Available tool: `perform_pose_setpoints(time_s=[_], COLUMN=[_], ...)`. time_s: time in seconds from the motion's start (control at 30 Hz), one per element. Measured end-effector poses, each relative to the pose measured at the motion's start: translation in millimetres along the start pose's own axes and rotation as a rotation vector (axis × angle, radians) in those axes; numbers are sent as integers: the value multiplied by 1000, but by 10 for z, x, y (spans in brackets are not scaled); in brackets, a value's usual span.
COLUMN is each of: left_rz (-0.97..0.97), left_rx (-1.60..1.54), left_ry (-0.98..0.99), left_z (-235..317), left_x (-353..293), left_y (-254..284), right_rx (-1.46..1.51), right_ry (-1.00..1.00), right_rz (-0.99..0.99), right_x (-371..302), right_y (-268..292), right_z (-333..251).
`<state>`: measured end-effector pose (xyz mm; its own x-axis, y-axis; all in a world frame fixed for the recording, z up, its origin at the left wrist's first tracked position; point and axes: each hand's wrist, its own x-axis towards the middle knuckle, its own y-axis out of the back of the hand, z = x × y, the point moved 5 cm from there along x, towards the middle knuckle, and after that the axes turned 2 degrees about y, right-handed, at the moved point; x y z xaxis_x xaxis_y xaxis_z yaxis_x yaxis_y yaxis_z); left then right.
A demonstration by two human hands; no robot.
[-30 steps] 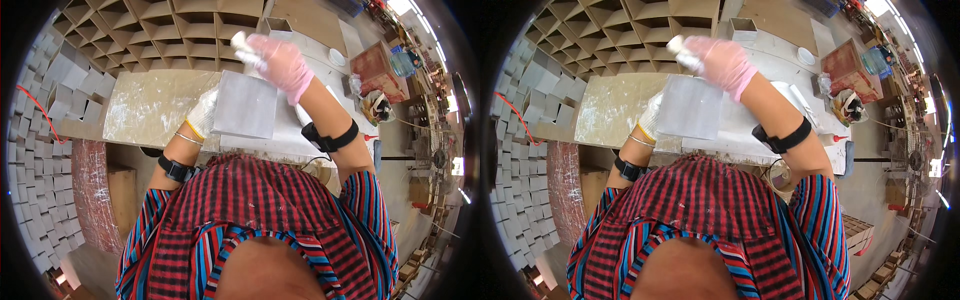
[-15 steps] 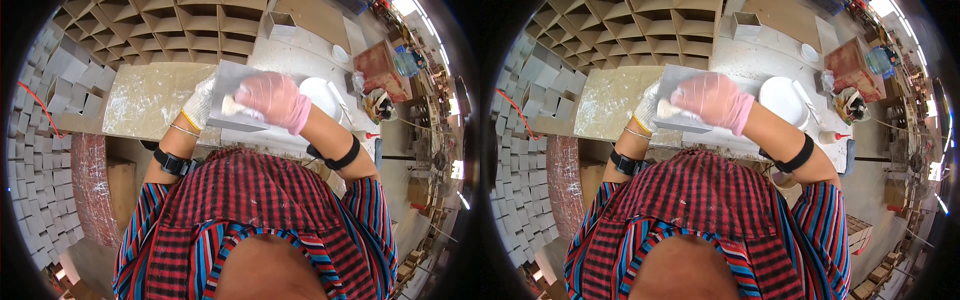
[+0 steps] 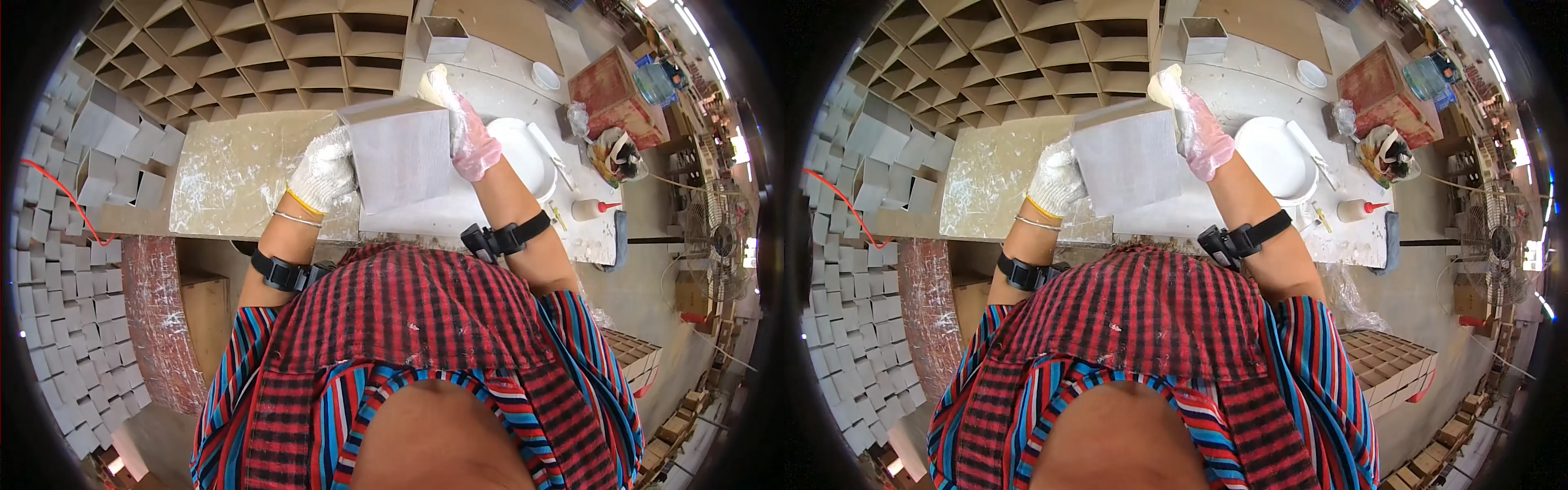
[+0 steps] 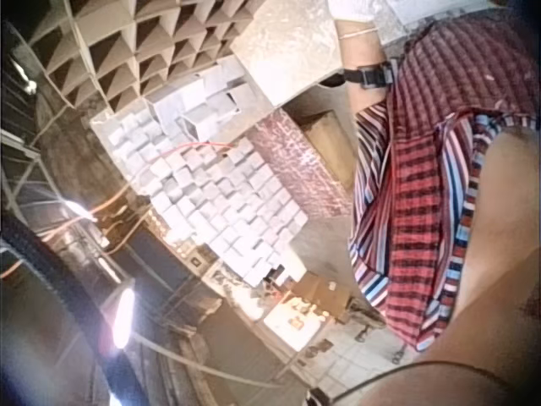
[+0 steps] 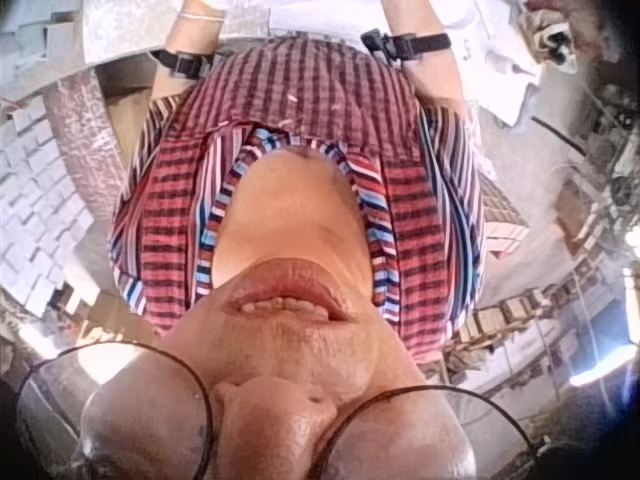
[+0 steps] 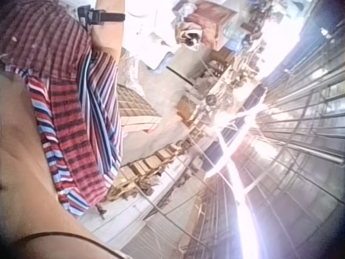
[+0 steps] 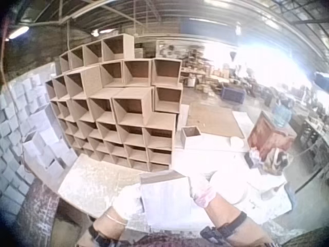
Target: The person is applying a white adhesive or sealant to the edges and surfaces of small wooden boxes or components in a furniture manufacturing setting.
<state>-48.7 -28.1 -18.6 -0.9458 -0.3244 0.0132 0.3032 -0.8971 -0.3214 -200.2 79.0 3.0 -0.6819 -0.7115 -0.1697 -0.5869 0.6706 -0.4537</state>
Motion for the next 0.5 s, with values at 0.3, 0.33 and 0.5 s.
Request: perform_pose_setpoints(time_s=[0.3,0.33,0.5], left_rz=[-86,-112,131], left_rx=[-995,-1052,-810], left_ry=[139,112,149], left_z=[-173,-136,-36], left_x=[-6,-13,12], left_y=[-87,-117,-62], right_rx=[-286,-323,-650], right_ry=[-46,11,505], right_rz=[-231,-242,-347], right_x=[-178,-180,-206], right_y=[-235,-216,-337], right_z=[-119,-129,-344])
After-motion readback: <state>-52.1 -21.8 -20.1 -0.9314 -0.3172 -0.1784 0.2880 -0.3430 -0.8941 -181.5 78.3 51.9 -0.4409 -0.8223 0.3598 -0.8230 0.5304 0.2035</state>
